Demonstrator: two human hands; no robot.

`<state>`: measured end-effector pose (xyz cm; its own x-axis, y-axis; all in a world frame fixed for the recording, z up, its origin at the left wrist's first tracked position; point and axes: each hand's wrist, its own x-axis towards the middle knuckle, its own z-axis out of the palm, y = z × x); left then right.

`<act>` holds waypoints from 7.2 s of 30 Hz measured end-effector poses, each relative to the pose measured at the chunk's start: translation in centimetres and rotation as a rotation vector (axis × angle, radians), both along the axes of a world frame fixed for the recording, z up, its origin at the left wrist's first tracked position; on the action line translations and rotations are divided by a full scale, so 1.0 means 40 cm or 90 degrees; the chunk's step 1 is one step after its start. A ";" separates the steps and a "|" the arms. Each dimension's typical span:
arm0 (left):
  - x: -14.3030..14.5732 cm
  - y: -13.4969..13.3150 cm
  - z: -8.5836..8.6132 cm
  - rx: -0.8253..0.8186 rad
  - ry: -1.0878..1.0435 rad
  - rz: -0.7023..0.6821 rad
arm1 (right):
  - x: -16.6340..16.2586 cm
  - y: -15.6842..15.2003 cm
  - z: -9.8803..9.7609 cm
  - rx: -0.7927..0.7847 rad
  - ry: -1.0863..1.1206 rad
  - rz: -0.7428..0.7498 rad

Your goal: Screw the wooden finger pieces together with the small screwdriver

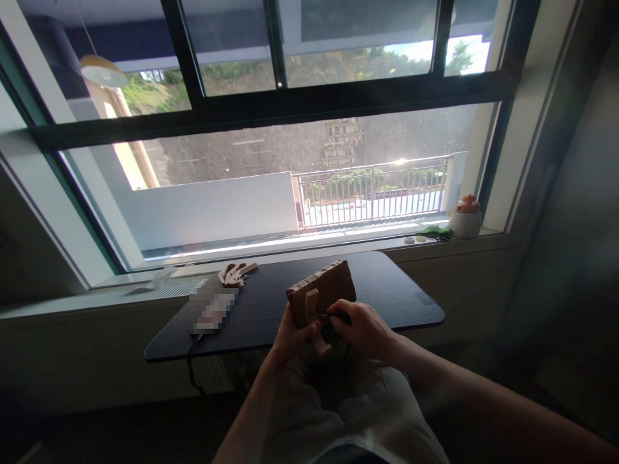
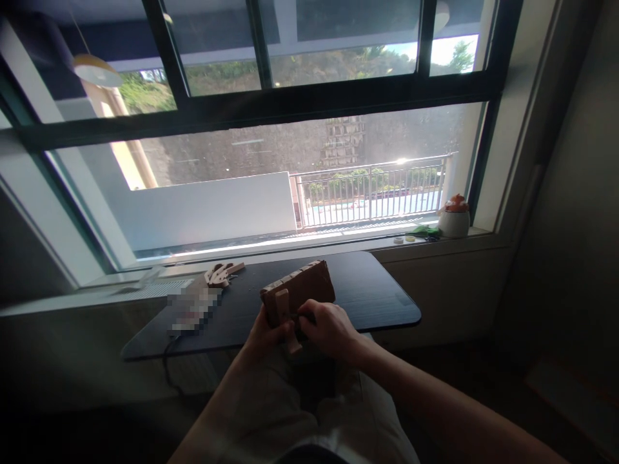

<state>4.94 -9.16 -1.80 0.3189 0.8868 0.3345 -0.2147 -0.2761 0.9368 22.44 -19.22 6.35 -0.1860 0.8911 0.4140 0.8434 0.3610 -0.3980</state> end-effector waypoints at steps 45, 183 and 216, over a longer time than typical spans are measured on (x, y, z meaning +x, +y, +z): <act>-0.007 0.009 -0.009 0.017 0.038 0.065 | -0.045 -0.009 -0.021 0.067 -0.146 -0.046; 0.001 -0.005 0.012 0.004 0.049 0.084 | -0.028 -0.064 -0.036 -0.093 -0.148 -0.017; 0.000 -0.010 0.019 -0.022 0.034 0.085 | -0.071 -0.052 -0.028 -0.065 -0.232 -0.018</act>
